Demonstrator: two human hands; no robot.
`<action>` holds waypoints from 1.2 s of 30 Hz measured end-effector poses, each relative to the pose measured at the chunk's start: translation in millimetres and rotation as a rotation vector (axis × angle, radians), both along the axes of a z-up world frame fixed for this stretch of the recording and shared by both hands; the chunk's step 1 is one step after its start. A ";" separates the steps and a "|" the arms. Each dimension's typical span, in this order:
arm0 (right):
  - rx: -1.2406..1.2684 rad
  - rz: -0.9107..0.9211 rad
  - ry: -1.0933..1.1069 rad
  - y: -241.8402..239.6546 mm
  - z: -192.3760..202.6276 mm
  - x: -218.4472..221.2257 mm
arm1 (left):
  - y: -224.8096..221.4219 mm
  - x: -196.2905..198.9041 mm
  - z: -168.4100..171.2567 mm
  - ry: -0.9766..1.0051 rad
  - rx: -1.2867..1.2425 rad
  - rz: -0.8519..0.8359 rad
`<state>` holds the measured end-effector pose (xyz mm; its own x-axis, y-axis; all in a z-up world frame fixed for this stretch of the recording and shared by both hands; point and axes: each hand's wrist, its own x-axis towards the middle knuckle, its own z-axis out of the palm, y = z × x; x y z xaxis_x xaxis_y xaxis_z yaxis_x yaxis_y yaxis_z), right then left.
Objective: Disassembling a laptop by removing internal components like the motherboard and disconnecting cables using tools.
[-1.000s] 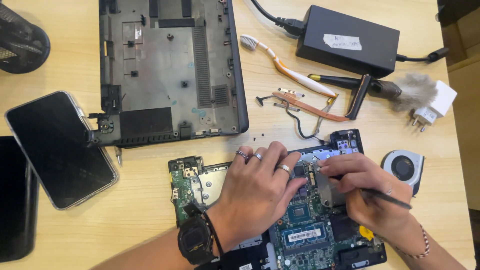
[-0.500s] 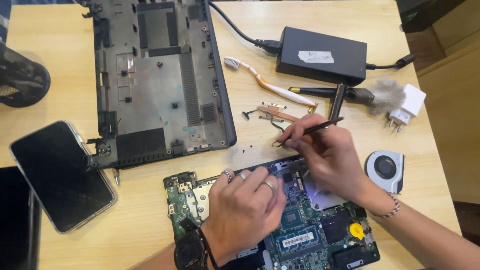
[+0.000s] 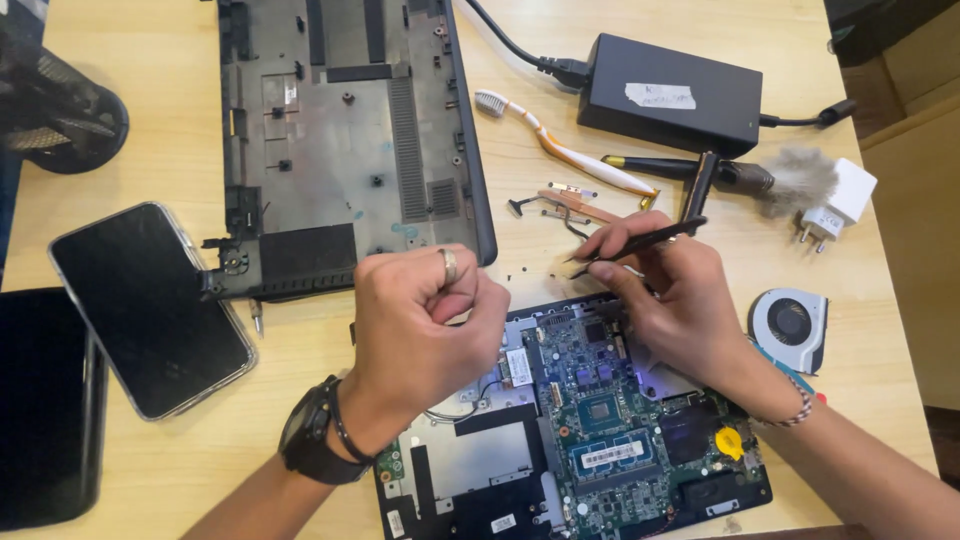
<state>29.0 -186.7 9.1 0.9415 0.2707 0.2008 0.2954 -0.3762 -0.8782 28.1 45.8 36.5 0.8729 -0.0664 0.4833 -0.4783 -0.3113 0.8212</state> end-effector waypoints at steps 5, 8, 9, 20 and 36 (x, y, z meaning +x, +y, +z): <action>0.074 -0.093 -0.078 -1.7 18.7 -27.8 | 6.0 8.0 3.9 0.445 0.582 -0.056; 0.093 -0.102 -0.046 1.6 13.6 -48.1 | 7.3 10.2 24.4 0.632 0.899 -0.248; 0.092 -0.099 -0.042 3.6 13.4 -48.2 | 8.6 8.3 22.3 0.637 0.897 -0.247; -0.098 0.138 -0.055 25.2 6.6 -33.5 | 18.1 8.3 8.4 0.468 0.896 -0.262; -0.161 0.148 -0.141 31.0 10.0 -32.8 | 16.7 6.4 -6.5 0.371 0.900 -0.243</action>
